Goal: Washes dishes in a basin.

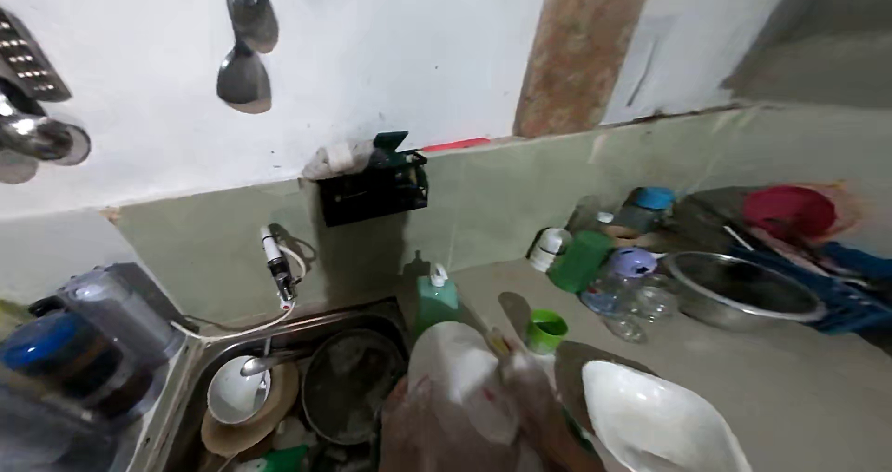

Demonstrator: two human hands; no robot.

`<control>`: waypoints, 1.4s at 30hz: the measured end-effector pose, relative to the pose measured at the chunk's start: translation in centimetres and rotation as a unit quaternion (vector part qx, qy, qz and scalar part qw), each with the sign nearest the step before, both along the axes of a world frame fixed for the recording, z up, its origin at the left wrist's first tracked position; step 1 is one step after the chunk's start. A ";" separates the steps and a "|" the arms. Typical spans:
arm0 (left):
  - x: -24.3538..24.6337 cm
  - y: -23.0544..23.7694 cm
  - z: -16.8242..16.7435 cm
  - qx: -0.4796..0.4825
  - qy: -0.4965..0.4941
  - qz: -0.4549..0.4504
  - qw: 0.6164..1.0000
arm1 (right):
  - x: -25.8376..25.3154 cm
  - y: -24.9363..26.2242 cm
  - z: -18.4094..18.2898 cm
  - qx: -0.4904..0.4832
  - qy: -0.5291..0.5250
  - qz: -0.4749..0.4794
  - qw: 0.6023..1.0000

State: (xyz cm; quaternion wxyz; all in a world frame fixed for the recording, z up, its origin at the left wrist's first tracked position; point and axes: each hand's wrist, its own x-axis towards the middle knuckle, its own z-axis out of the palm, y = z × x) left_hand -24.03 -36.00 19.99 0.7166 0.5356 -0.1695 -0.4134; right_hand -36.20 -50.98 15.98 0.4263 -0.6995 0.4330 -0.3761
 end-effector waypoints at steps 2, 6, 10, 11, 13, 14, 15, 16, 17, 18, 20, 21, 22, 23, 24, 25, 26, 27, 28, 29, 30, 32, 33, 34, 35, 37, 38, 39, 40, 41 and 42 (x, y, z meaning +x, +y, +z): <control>-2.3 -0.6 0.2 0.039 0.022 0.031 0.998 | 0.7 5.7 -1.3 -0.064 -0.028 -0.042 0.997; -3.9 -0.5 -1.5 0.072 0.022 0.016 0.997 | 1.8 6.3 -2.0 -0.049 -0.006 -0.064 0.997; -1.0 0.8 -3.8 0.073 -0.007 0.024 0.997 | -4.5 -1.1 -1.7 0.222 -0.145 0.065 0.962; -0.4 0.7 -4.9 0.091 -0.014 0.026 0.995 | -5.5 -1.1 -0.5 0.292 -0.179 0.122 0.932; 0.0 0.3 -7.1 0.145 -0.039 0.008 0.989 | -5.7 0.6 1.9 0.304 -0.157 0.157 0.926; 0.0 0.4 -7.5 0.161 -0.038 -0.028 0.986 | -5.2 2.0 2.8 0.247 -0.083 0.157 0.953; -0.2 0.8 -7.1 0.166 -0.021 -0.067 0.984 | -4.5 3.5 3.3 0.165 0.014 0.160 0.973; -0.7 1.2 -6.3 0.151 -0.006 -0.093 0.984 | -3.6 5.3 3.4 0.089 0.103 0.175 0.975; -1.0 1.6 -5.7 0.119 0.010 -0.105 0.987 | -2.6 7.4 2.9 0.023 0.143 0.198 0.970; -1.2 1.8 -5.5 0.096 0.029 -0.094 0.991 | -1.8 9.3 2.2 -0.014 0.156 0.223 0.962; -0.8 2.0 -5.7 0.089 0.093 -0.033 0.991 | -0.7 11.4 -1.0 -0.061 0.151 0.261 0.952; 0.0 2.4 -5.9 0.108 0.100 -0.036 0.989 | -0.8 11.3 -2.8 -0.030 0.178 0.299 0.937; 0.5 2.5 -5.5 0.162 0.087 -0.037 0.982 | -1.1 10.5 -4.6 0.011 0.221 0.333 0.917; 0.5 1.9 -4.6 0.245 0.066 -0.042 0.966 | -2.0 9.4 -5.9 0.042 0.261 0.354 0.897; 0.2 1.0 -3.8 0.329 0.043 -0.063 0.941 | -3.0 8.0 -6.7 0.063 0.313 0.360 0.877; 0.2 0.2 -5.4 0.364 -0.013 -0.092 0.927 | -4.0 6.3 -7.2 0.060 0.379 0.349 0.855; 0.4 -0.3 -8.7 0.369 -0.065 -0.119 0.919 | -4.7 4.6 -7.8 0.045 0.442 0.323 0.836; 0.2 -0.9 -11.6 0.355 -0.087 -0.112 0.924 | -5.1 3.0 -8.8 0.022 0.481 0.283 0.830; -0.3 -1.8 -14.0 0.345 -0.095 -0.086 0.930 | -4.7 1.6 -9.4 0.009 0.498 0.238 0.834; -0.9 -2.9 -15.2 0.345 -0.089 -0.050 0.933 | -3.7 0.6 -10.0 0.005 0.496 0.201 0.845; -1.3 -4.0 -15.5 0.352 -0.080 -0.020 0.932 | -2.2 0.1 -10.5 0.023 0.496 0.178 0.850; -1.4 -5.7 -15.2 0.370 -0.073 0.018 0.926 | 1.3 0.8 -12.3 0.019 0.502 0.187 0.844; -1.3 -6.0 -15.0 0.377 -0.072 0.029 0.923 | 2.7 2.1 -13.1 0.001 0.495 0.229 0.838; -1.1 -6.1 -14.4 0.393 -0.052 0.027 0.918 | 3.2 3.7 -13.5 -0.006 0.470 0.281 0.837; -0.9 -6.0 -13.5 0.411 -0.032 0.016 0.911 | 2.5 4.7 -13.8 0.003 0.425 0.337 0.840; -0.7 -6.1 -13.0 0.435 -0.035 -0.038 0.899 | -1.4 4.3 -13.0 0.054 0.428 0.409 0.804; -0.6 -6.0 -13.3 0.439 -0.083 -0.090 0.890 | -3.4 3.3 -11.8 0.102 0.476 0.396 0.778; -0.6 -6.1 -13.3 0.448 -0.142 -0.168 0.867 | -4.9 1.9 -11.0 0.115 0.515 0.352 0.773; -0.8 -6.3 -13.3 0.445 -0.191 -0.223 0.846 | -5.4 0.3 -10.6 0.103 0.542 0.295 0.780; -1.0 -6.6 -13.1 0.437 -0.213 -0.245 0.839 | -4.5 -0.9 -10.4 0.078 0.556 0.245 0.791; -1.0 -7.1 -12.8 0.432 -0.218 -0.241 0.841 | -2.7 -1.2 -10.6 0.058 0.563 0.220 0.795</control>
